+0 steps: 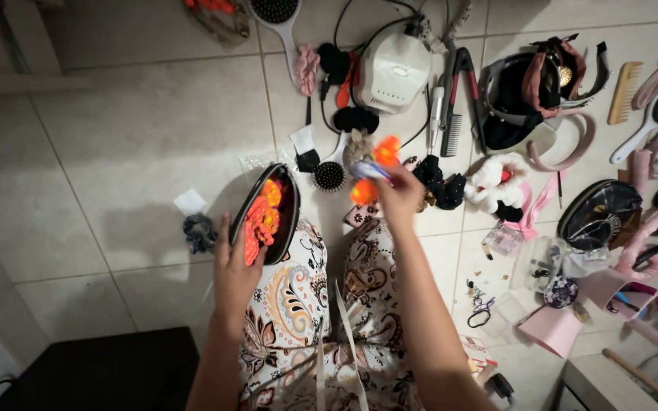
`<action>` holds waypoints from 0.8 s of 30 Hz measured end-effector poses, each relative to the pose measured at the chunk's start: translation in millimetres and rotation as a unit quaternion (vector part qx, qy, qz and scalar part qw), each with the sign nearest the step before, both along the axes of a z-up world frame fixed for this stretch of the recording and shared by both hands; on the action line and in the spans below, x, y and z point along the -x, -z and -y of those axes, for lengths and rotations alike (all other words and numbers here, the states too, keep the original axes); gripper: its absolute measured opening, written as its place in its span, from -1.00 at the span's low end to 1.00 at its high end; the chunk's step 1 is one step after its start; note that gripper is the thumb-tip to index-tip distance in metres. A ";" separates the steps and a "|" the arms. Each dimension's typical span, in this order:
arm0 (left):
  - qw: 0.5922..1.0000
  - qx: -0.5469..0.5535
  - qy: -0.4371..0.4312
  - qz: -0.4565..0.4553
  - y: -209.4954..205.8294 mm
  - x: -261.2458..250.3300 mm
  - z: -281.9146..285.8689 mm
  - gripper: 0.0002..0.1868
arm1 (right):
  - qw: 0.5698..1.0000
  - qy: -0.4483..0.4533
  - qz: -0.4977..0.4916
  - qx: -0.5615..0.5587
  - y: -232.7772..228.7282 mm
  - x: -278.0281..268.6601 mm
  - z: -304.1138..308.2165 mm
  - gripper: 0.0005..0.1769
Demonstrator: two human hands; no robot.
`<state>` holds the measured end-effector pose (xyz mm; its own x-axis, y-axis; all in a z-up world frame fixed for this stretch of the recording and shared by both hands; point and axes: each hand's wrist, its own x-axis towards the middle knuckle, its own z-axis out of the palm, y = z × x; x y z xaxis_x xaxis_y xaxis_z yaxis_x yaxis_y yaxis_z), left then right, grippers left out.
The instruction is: The person sits on the floor and organizes hair accessories and small bags. They place colorful scrunchies and headbands into a black pouch, then pack a beige pouch with additional items, and finally place the pouches into a cabinet.
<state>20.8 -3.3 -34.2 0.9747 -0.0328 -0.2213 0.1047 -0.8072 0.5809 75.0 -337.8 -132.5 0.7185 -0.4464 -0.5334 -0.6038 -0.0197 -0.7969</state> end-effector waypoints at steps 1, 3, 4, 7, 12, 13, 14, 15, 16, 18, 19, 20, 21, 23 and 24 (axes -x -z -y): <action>1.000 0.000 -0.002 0.000 2.6 -3.2 4.9 -0.26 | 1.000 -0.002 0.000 0.000 -10.0 10.5 5.2 -0.73; 1.000 0.013 0.028 -0.006 5.7 -6.9 13.9 -0.26 | 0.998 0.020 0.023 -0.049 -31.3 35.0 14.9 -0.82; 1.000 0.013 0.027 -0.008 4.1 -5.4 21.4 -0.26 | 0.998 0.019 0.021 -0.049 -35.2 39.9 4.5 -0.82; 0.997 0.019 0.067 -0.014 -0.4 -7.0 43.8 -0.23 | 0.983 -0.032 -0.050 -0.177 -62.2 30.3 -45.0 -0.70; 0.999 0.043 0.026 -0.014 -13.7 -5.5 70.4 -0.07 | 0.680 -0.630 0.034 0.373 -122.6 -32.0 -155.4 -0.30; 0.999 0.043 0.026 -0.015 -13.4 -4.0 69.1 -0.07 | 0.681 -0.630 0.033 0.372 -123.6 -33.6 -160.5 -0.30; 0.999 0.050 0.006 0.002 -13.0 -2.9 67.2 -0.08 | 0.647 -0.674 -0.024 0.357 -124.4 -35.6 -166.2 -0.23; 0.998 0.057 -0.014 0.020 -11.2 -3.3 65.0 -0.09 | 0.608 -0.712 -0.081 0.342 -124.2 -39.0 -172.1 -0.17; 0.998 0.058 -0.014 0.020 -4.7 -4.0 60.2 -0.09 | 0.609 -0.711 -0.082 0.342 -122.3 -39.8 -162.9 -0.17; 0.997 0.036 -0.049 0.037 7.5 -6.0 48.9 -0.13 | 0.715 -0.666 0.070 0.200 -118.6 -42.2 -146.3 -0.42; 0.997 0.035 -0.050 0.037 6.6 -10.0 42.8 -0.13 | 0.714 -0.667 0.070 0.200 -116.9 -56.1 -131.9 -0.42; 0.996 0.029 -0.067 0.040 5.7 -14.0 36.4 -0.15 | 0.827 -0.539 -0.086 0.136 -115.2 -69.9 -117.9 -0.56; 0.995 0.022 -0.087 0.045 4.6 -17.9 31.2 -0.18 | 0.889 -0.386 -0.239 0.062 -113.7 -84.7 -103.3 -0.67; 0.994 0.019 -0.094 0.043 9.6 -15.5 20.3 -0.20 | 0.900 -0.356 -0.088 0.234 -41.1 -80.2 -68.8 -0.54; 0.994 0.018 -0.098 0.040 12.6 -14.1 14.1 -0.22 | 0.863 -0.311 0.071 0.391 -4.2 -76.7 -51.8 -0.37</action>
